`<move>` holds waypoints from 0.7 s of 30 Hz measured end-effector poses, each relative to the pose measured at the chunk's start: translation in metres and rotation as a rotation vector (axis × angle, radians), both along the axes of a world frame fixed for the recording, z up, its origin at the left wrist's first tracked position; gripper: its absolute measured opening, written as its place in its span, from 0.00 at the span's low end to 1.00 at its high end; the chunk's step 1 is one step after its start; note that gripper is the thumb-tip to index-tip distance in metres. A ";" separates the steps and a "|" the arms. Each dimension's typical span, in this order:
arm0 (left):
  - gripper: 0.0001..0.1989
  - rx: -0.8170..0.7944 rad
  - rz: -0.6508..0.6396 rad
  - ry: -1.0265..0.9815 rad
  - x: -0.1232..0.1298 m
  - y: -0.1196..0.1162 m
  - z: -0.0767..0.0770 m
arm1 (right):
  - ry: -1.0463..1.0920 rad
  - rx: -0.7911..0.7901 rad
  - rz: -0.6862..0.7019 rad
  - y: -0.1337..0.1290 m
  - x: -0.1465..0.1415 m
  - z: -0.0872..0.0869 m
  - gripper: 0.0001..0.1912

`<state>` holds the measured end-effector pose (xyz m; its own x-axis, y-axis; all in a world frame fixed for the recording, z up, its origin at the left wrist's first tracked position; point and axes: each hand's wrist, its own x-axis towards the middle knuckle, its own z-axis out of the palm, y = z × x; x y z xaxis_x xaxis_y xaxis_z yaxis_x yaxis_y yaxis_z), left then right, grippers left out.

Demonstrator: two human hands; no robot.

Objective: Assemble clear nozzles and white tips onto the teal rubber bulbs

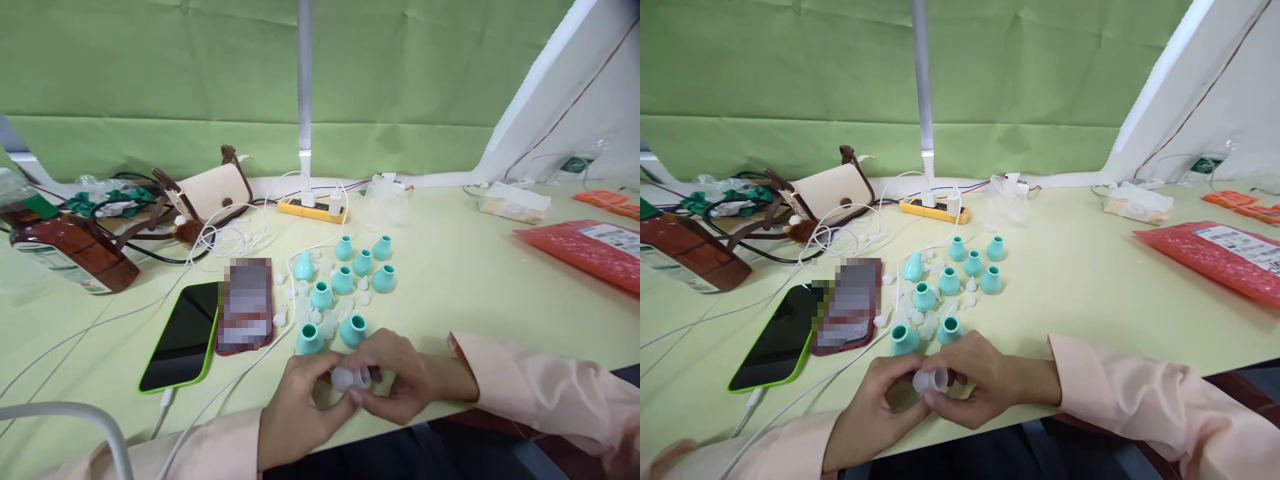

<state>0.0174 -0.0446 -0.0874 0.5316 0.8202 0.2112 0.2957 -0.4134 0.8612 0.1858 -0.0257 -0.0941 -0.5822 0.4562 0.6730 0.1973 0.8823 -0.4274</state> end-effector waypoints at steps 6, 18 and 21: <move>0.08 -0.022 -0.001 0.193 -0.002 -0.005 0.003 | 0.069 0.308 -0.023 0.017 0.021 -0.005 0.21; 0.08 -0.375 -0.004 0.074 -0.001 0.003 -0.002 | -0.251 0.133 -0.320 0.040 0.033 0.007 0.12; 0.07 -0.353 -0.028 0.069 -0.002 0.003 -0.007 | -0.350 0.081 -0.241 0.049 0.048 0.014 0.08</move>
<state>0.0155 -0.0415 -0.0940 0.5582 0.8210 -0.1196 0.3506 -0.1028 0.9308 0.2339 0.0236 -0.0806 -0.6650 0.5612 0.4928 0.5230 0.8210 -0.2291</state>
